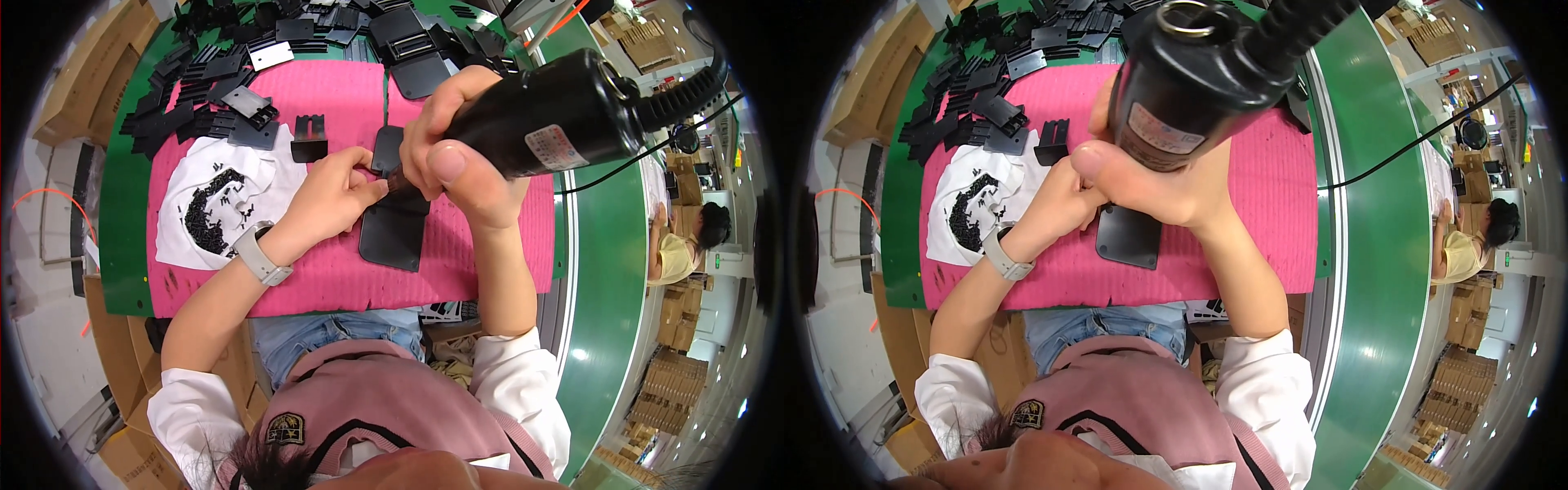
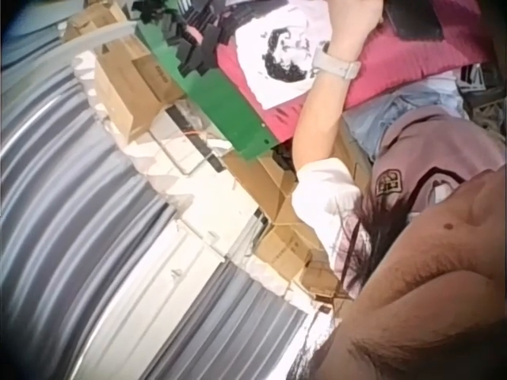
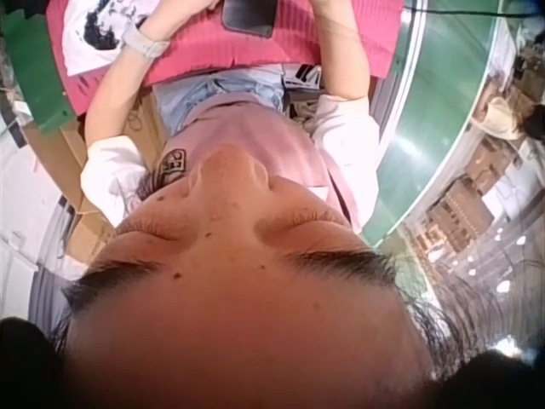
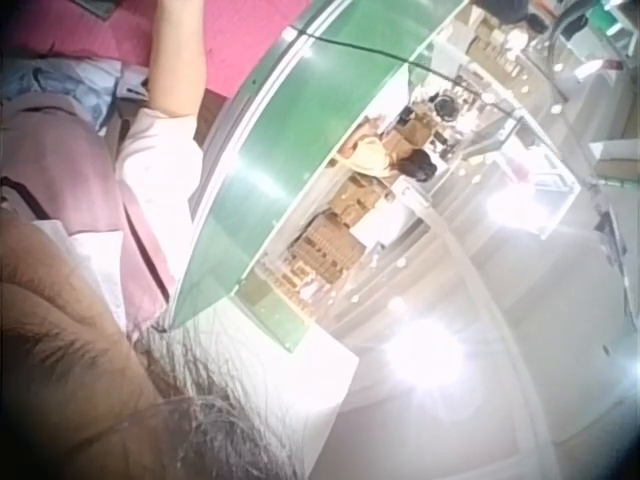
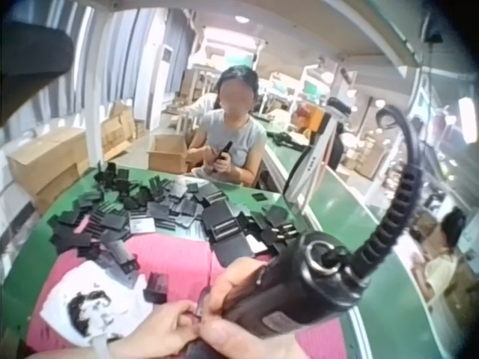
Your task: Assembling small black plastic components by joining parts and securing them using an electric screwdriver at a factory workbench.
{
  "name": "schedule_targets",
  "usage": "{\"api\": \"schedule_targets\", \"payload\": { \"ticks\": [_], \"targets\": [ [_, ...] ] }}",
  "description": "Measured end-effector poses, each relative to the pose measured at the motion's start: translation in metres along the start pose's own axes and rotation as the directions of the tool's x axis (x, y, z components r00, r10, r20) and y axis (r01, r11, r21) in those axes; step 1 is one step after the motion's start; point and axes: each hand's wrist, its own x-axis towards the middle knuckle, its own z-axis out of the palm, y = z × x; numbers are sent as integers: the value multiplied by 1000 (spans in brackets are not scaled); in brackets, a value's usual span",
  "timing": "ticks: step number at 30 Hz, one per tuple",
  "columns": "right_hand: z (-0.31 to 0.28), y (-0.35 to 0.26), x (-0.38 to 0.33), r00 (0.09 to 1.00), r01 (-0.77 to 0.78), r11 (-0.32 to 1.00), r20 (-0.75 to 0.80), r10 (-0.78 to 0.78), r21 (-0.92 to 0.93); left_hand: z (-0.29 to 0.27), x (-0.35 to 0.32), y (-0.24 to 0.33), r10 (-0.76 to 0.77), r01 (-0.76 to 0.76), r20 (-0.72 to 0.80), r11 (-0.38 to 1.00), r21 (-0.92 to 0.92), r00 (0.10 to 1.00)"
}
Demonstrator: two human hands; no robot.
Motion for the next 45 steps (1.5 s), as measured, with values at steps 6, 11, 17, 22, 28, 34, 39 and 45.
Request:
{"api": "schedule_targets", "payload": {
  "ticks": [6, 11, 17, 22, 28, 34, 39, 45],
  "targets": [
    [2, -2, 0, 999, -39, 999, 22, 39, -19, 4, 3, -8, 184, -178, -74, 981, 80, 980],
    [3, 0, 0, 999, 20, 993, 30, -17, -113, 5, 8, -20, 236, -230, -78, 970, 86, 969],
    [13, -14, -5, 992, -119, 992, -41, 117, -45, 1, -7, 11, 151, -115, -110, 955, 275, 982],
    [-27, -68, -33, 976, -203, 974, -98, 193, -101, -21, -48, 38, 545, -109, -303, 598, 794, 782],
    [-91, -41, -87, 807, -586, 280, -519, 280, -760, -85, -99, 14, 453, 88, -286, 409, 908, 845],
    [-32, -33, -55, 946, 198, -263, 114, 305, -944, -76, -123, -1, 700, -40, -344, 469, 882, 625],
    [7, 0, -27, 631, 629, 113, 590, 505, -769, -48, -124, -7, 797, -383, -302, 536, 752, 523],
    [0, -10, -45, 932, 238, 396, 323, 163, -887, -16, -132, -16, 750, -581, -571, 641, 502, 334]
  ]
}}
